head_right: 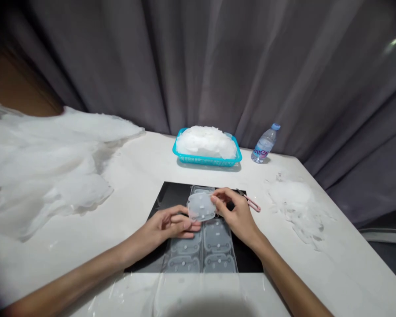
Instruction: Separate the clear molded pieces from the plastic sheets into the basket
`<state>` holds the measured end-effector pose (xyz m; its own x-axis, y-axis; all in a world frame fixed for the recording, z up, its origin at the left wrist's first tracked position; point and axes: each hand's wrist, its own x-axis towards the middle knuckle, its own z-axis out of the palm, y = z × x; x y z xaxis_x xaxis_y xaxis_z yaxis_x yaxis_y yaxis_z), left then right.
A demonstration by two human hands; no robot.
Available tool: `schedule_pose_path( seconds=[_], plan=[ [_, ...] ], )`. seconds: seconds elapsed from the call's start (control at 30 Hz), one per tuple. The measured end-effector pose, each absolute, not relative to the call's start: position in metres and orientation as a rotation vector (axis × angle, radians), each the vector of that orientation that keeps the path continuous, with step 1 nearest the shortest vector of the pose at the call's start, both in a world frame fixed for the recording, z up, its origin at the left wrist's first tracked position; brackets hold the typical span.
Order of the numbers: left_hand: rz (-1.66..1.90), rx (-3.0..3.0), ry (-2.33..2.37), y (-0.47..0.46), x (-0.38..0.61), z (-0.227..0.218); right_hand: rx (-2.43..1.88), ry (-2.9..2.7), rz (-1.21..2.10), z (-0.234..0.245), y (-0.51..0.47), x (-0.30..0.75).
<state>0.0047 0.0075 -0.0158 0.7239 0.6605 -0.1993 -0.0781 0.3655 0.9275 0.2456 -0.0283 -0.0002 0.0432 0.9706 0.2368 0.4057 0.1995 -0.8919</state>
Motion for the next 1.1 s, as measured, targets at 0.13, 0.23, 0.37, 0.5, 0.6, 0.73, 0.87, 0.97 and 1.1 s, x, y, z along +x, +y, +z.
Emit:
schedule_pose_path(
  seconds=[0.13,0.23,0.37,0.5,0.6,0.73,0.87,0.97,1.1],
  plan=[
    [0.506,1.54,0.673,0.004,-0.001,-0.019,-1.322,-1.438,0.507,0.026,0.031,0.27],
    [0.46,2.05,0.595,-0.001,-0.007,-0.013,-1.391,-1.349,0.364,0.049,0.091,0.294],
    [0.396,2.402,0.533,-0.001,-0.015,-0.005,-1.589,-1.289,0.289,0.058,0.156,0.313],
    [0.348,2.443,0.605,0.005,-0.017,-0.006,-1.766,-1.318,0.242,0.05,0.176,0.314],
    [0.319,2.46,0.621,0.007,-0.017,-0.008,-1.8,-1.34,0.154,0.045,0.164,0.31],
    [0.292,2.504,0.646,0.008,-0.013,-0.008,-1.722,-1.421,0.066,0.042,0.111,0.306],
    [0.31,2.521,0.645,0.01,-0.011,-0.007,-1.623,-1.678,0.238,0.034,0.024,0.304],
    [0.339,2.47,0.683,0.013,-0.011,-0.007,-1.636,-1.985,0.608,0.023,-0.029,0.305],
    [0.381,2.36,0.746,0.017,-0.013,-0.006,-1.695,-1.928,0.969,0.011,-0.05,0.308]
  ],
)
